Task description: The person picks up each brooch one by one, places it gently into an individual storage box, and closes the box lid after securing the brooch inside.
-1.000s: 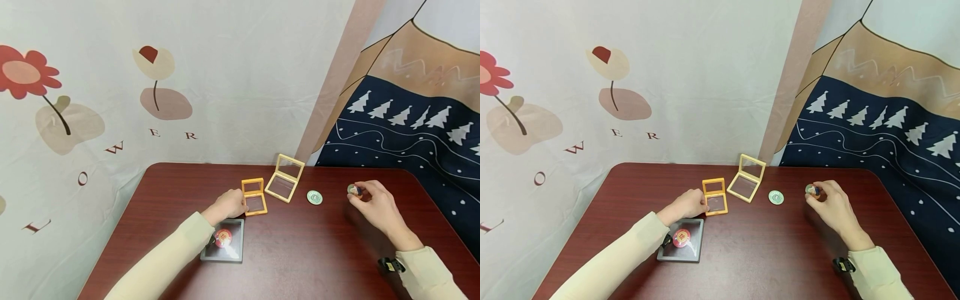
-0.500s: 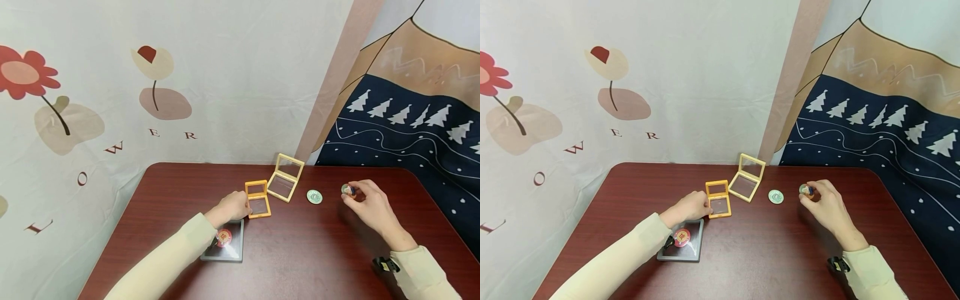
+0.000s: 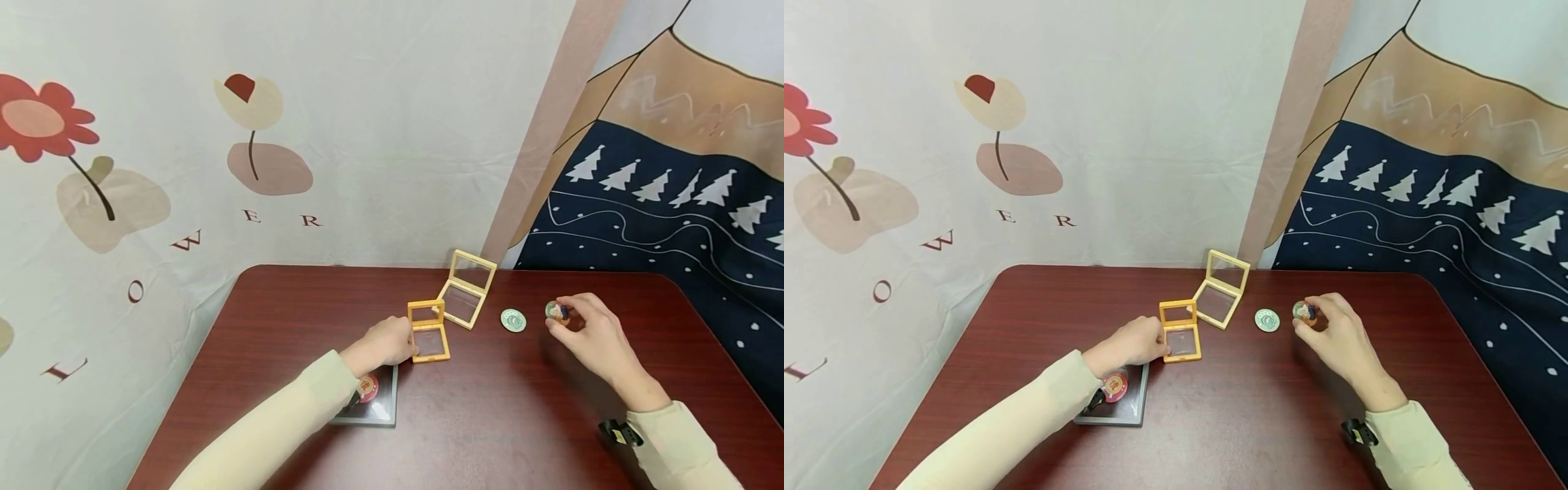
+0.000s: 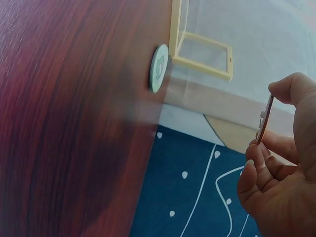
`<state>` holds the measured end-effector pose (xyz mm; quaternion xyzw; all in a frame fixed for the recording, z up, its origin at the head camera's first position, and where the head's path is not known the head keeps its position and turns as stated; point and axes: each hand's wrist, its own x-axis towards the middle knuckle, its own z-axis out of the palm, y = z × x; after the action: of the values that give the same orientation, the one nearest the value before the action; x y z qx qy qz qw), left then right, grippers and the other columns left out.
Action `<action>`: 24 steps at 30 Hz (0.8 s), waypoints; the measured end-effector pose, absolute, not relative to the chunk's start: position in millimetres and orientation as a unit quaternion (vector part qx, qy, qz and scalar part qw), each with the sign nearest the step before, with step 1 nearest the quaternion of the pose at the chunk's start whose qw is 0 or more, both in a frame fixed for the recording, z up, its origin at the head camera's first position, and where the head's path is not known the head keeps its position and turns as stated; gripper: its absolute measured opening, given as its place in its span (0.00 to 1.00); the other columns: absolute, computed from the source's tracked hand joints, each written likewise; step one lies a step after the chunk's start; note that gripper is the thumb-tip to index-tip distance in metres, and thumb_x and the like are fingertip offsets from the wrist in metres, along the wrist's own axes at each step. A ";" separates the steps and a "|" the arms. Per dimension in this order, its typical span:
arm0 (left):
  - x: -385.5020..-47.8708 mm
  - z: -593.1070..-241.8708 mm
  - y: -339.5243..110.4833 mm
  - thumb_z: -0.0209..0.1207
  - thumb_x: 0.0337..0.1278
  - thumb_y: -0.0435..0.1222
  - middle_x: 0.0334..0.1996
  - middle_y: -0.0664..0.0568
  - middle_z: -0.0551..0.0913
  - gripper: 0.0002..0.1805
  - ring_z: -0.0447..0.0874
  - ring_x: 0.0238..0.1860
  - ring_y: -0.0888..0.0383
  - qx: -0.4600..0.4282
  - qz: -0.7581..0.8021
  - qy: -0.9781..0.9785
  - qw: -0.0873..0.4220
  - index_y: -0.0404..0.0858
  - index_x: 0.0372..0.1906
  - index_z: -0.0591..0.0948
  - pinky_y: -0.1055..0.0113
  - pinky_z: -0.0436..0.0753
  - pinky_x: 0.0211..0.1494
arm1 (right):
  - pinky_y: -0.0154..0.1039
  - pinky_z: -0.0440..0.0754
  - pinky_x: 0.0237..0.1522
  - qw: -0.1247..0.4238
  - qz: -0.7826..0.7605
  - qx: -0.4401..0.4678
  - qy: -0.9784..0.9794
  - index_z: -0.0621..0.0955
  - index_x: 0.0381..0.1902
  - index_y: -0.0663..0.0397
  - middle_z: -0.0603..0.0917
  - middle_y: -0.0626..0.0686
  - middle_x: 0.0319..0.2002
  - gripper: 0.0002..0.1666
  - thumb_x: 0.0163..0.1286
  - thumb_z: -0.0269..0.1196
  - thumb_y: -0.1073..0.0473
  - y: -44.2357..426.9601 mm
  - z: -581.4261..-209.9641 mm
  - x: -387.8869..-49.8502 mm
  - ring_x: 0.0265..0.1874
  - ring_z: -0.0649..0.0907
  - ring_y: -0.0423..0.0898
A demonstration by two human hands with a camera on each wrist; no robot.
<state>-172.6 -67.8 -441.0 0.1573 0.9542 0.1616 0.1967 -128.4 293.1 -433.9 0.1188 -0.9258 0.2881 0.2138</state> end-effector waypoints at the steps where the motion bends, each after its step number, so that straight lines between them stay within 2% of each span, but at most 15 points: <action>1: -171.8 -441.1 -67.1 0.69 0.66 0.41 0.19 0.60 0.79 0.16 0.73 0.22 0.60 0.160 0.159 0.955 0.195 0.48 0.20 0.83 0.62 0.75 0.31 | 0.19 0.71 0.36 0.215 0.289 0.122 -0.925 0.85 0.51 0.63 0.82 0.56 0.45 0.22 0.60 0.76 0.64 291.3 -433.8 -128.2 0.33 0.78 0.45; 9: -172.4 -446.0 -63.2 0.70 0.63 0.39 0.20 0.59 0.80 0.15 0.75 0.23 0.59 0.175 0.158 0.952 0.197 0.47 0.20 0.83 0.61 0.77 0.31 | 0.18 0.72 0.37 0.223 0.300 0.142 -0.916 0.85 0.51 0.62 0.82 0.53 0.45 0.21 0.59 0.76 0.66 277.1 -432.9 -127.5 0.34 0.78 0.40; 13: -184.3 -475.9 -65.4 0.68 0.62 0.42 0.19 0.60 0.79 0.16 0.75 0.23 0.60 0.191 0.149 0.952 0.186 0.50 0.18 0.82 0.60 0.76 0.29 | 0.19 0.72 0.37 0.227 0.304 0.152 -0.913 0.85 0.51 0.62 0.82 0.53 0.45 0.22 0.58 0.76 0.67 270.2 -433.5 -126.7 0.34 0.78 0.40; 15: -183.4 -476.4 -64.7 0.69 0.62 0.43 0.18 0.60 0.78 0.17 0.74 0.22 0.60 0.195 0.148 0.952 0.182 0.51 0.17 0.81 0.60 0.75 0.28 | 0.19 0.72 0.38 0.230 0.305 0.158 -0.910 0.85 0.51 0.63 0.82 0.52 0.45 0.22 0.57 0.76 0.67 266.7 -434.1 -126.3 0.34 0.78 0.40; 19: -168.9 -453.0 -59.5 0.70 0.63 0.41 0.17 0.59 0.78 0.19 0.73 0.21 0.60 0.192 0.161 0.949 0.192 0.47 0.16 0.81 0.61 0.75 0.28 | 0.20 0.72 0.38 0.234 0.306 0.169 -0.907 0.85 0.51 0.62 0.82 0.52 0.45 0.23 0.56 0.76 0.67 259.0 -435.1 -125.2 0.35 0.78 0.40; 24: -157.8 -438.9 -56.1 0.69 0.66 0.39 0.17 0.61 0.77 0.19 0.71 0.20 0.62 0.193 0.165 0.946 0.200 0.46 0.17 0.82 0.64 0.74 0.28 | 0.29 0.77 0.35 0.229 0.308 0.176 -0.907 0.85 0.51 0.61 0.82 0.51 0.46 0.24 0.56 0.77 0.67 249.4 -435.1 -122.6 0.34 0.78 0.41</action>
<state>-157.8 -56.1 -438.9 0.1934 0.9464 0.1645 0.1999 -122.6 249.4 -435.1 0.1760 -0.9067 0.3078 0.2286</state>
